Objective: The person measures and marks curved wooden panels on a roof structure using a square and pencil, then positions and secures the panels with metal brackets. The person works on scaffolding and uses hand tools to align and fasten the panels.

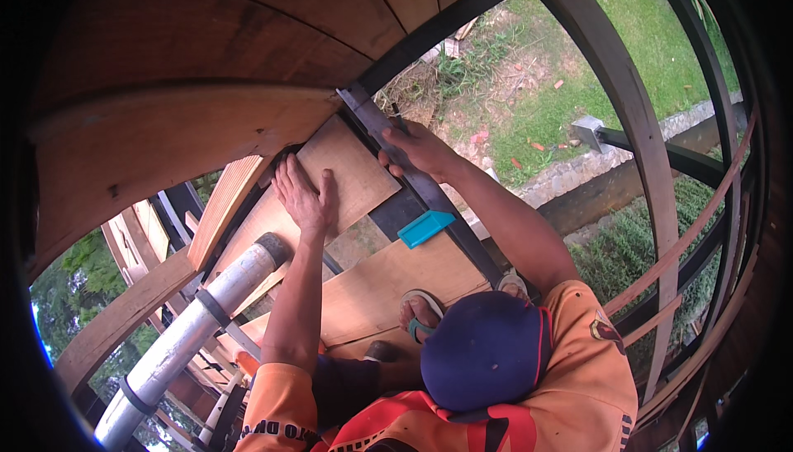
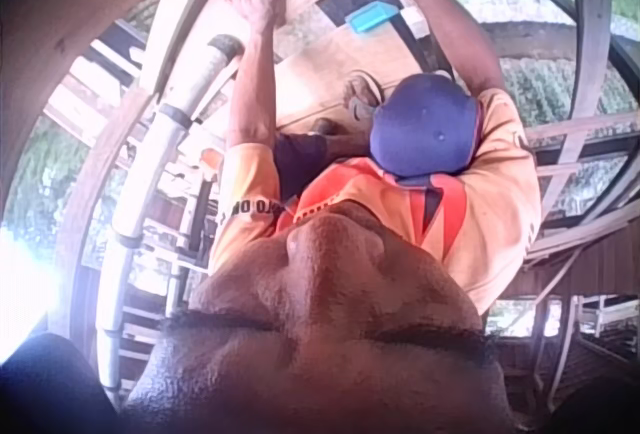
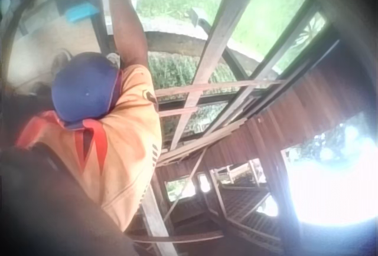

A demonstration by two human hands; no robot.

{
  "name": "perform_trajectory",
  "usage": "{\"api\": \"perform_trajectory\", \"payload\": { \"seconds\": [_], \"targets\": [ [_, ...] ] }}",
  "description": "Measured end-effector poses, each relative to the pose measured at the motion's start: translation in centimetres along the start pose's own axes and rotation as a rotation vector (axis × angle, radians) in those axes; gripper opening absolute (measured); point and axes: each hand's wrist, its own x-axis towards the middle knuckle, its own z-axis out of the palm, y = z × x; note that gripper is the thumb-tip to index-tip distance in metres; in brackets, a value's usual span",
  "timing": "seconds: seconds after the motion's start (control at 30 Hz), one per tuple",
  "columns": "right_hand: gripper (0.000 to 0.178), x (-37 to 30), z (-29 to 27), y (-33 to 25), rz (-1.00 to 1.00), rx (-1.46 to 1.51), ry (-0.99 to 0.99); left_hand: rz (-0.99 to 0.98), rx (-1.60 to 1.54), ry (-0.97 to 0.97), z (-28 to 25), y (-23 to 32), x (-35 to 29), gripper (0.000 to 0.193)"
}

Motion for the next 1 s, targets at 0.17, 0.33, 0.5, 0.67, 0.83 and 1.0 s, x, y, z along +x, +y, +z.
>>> {"api": "perform_trajectory", "payload": {
  "seconds": [0.17, 0.33, 0.5, 0.67, 0.83, 1.0],
  "targets": [
    [0.030, 0.26, 0.18, -0.01, 0.004, -0.003, 0.008, -0.003, 0.002, 0.001, 0.12, -0.06, 0.03, 0.084],
    [0.030, 0.52, 0.01, 0.24, -0.006, -0.020, 0.017, -0.005, -0.016, -0.009, 0.06, 0.05, 0.08, 0.084],
    [0.030, 0.42, 0.11, 0.10, 0.001, -0.011, 0.025, -0.004, -0.016, -0.017, -0.07, 0.16, 0.21, 0.084],
    [0.030, 0.43, 0.27, 0.16, 0.001, -0.015, 0.038, -0.006, -0.018, -0.010, -0.05, 0.06, 0.08, 0.084],
    [0.029, -0.09, -0.09, 0.02, 0.004, 0.025, 0.060, -0.014, -0.016, -0.009, -0.14, 0.14, 0.04, 0.084],
    [0.027, 0.38, -0.41, 0.28, 0.003, 0.028, 0.054, -0.002, -0.020, -0.001, -0.06, 0.26, 0.11, 0.084]
  ]
}}
